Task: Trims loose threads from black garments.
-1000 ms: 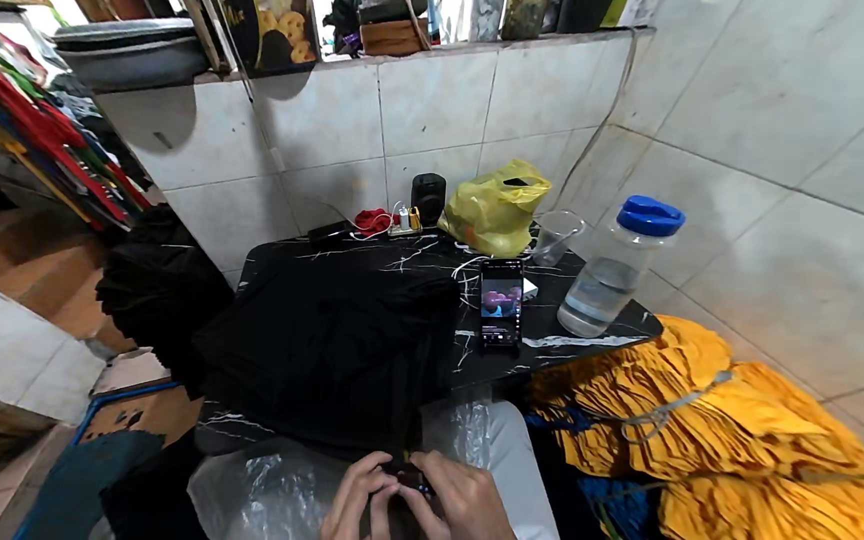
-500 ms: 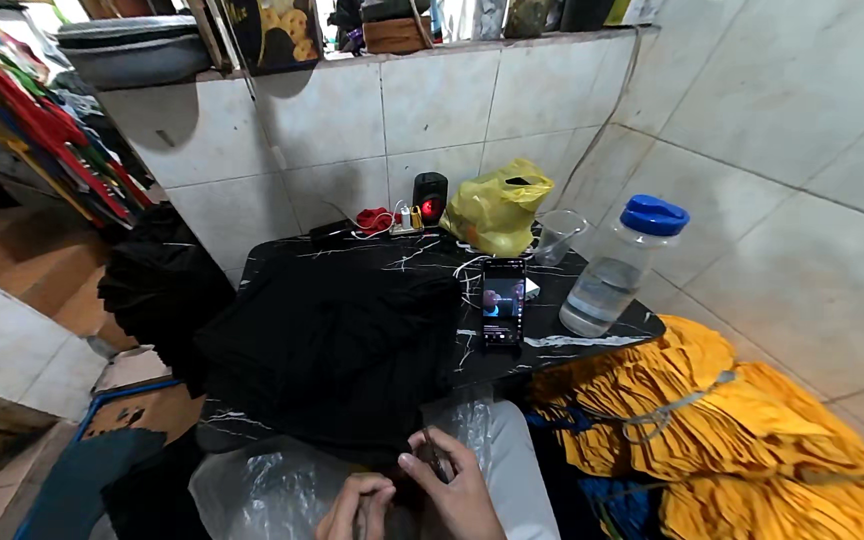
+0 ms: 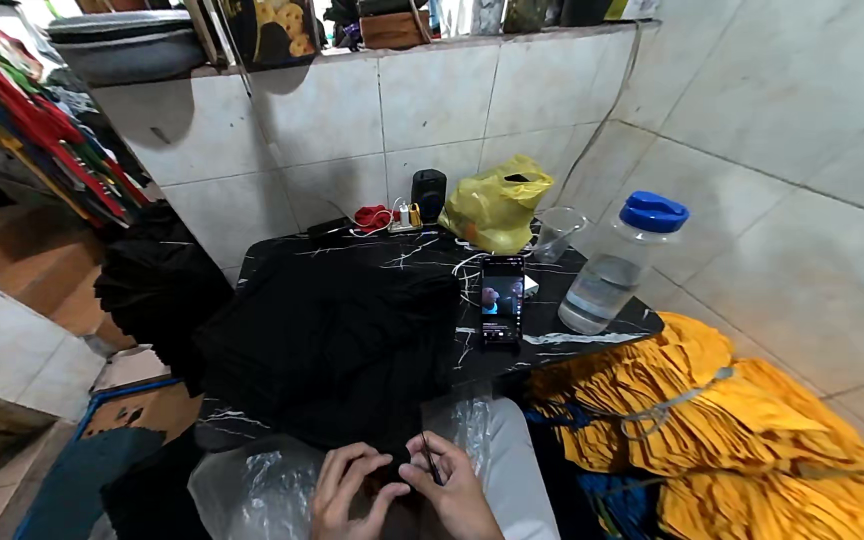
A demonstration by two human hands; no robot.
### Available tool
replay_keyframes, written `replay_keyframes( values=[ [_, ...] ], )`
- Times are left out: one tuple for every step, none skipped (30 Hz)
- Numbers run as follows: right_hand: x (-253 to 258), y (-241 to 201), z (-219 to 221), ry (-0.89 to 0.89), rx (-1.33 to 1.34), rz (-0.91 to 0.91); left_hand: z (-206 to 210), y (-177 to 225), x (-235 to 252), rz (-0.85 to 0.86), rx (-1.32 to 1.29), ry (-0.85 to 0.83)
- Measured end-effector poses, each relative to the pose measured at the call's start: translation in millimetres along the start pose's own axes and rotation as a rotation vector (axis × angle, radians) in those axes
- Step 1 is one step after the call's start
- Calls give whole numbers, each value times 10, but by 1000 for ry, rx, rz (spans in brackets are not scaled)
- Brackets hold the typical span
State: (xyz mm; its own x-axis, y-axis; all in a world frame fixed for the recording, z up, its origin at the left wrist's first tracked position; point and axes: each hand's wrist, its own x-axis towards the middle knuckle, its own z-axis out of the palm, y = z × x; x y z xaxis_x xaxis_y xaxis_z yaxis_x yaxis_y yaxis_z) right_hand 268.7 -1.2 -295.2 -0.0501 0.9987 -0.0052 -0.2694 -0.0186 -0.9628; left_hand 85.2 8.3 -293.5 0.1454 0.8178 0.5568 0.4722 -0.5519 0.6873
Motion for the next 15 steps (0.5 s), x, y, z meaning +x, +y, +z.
replay_keyframes(
  values=[
    [1,2,6,-9,1,-8,44,-21,0,22,-5,32],
    [1,-1,9,-6,-4,-8,78,-38,-2,44,-5,63],
    [0,-10,5,0,-7,-4,97,-47,-8,60,3,79],
    [-1,-19,-1,10,-9,0,103,-48,-15,68,12,80],
    [-1,-21,-9,22,-10,0,96,-35,-24,63,11,74],
    [1,-18,-15,36,-7,-5,80,-8,-34,48,-7,66],
    [8,-12,-24,49,-4,-12,58,23,-42,32,-42,57],
    [16,-6,-38,61,-7,-20,35,46,-50,17,-88,45],
    [24,-1,-59,65,-7,-21,8,50,-68,-4,-134,19],
    [31,0,-74,65,-10,-16,-26,33,-94,-36,-170,-30],
    [38,1,-76,68,-14,-7,-73,-1,-120,-80,-182,-116],
    [42,0,-70,69,-15,0,-133,-42,-139,-139,-155,-243],
    [42,-1,-62,69,-17,-1,-188,-87,-147,-191,-115,-372],
    [40,2,-50,71,-27,-16,-226,-123,-152,-221,-82,-446],
    [39,5,-35,80,-41,-36,-246,-148,-157,-224,-72,-436]
  ],
)
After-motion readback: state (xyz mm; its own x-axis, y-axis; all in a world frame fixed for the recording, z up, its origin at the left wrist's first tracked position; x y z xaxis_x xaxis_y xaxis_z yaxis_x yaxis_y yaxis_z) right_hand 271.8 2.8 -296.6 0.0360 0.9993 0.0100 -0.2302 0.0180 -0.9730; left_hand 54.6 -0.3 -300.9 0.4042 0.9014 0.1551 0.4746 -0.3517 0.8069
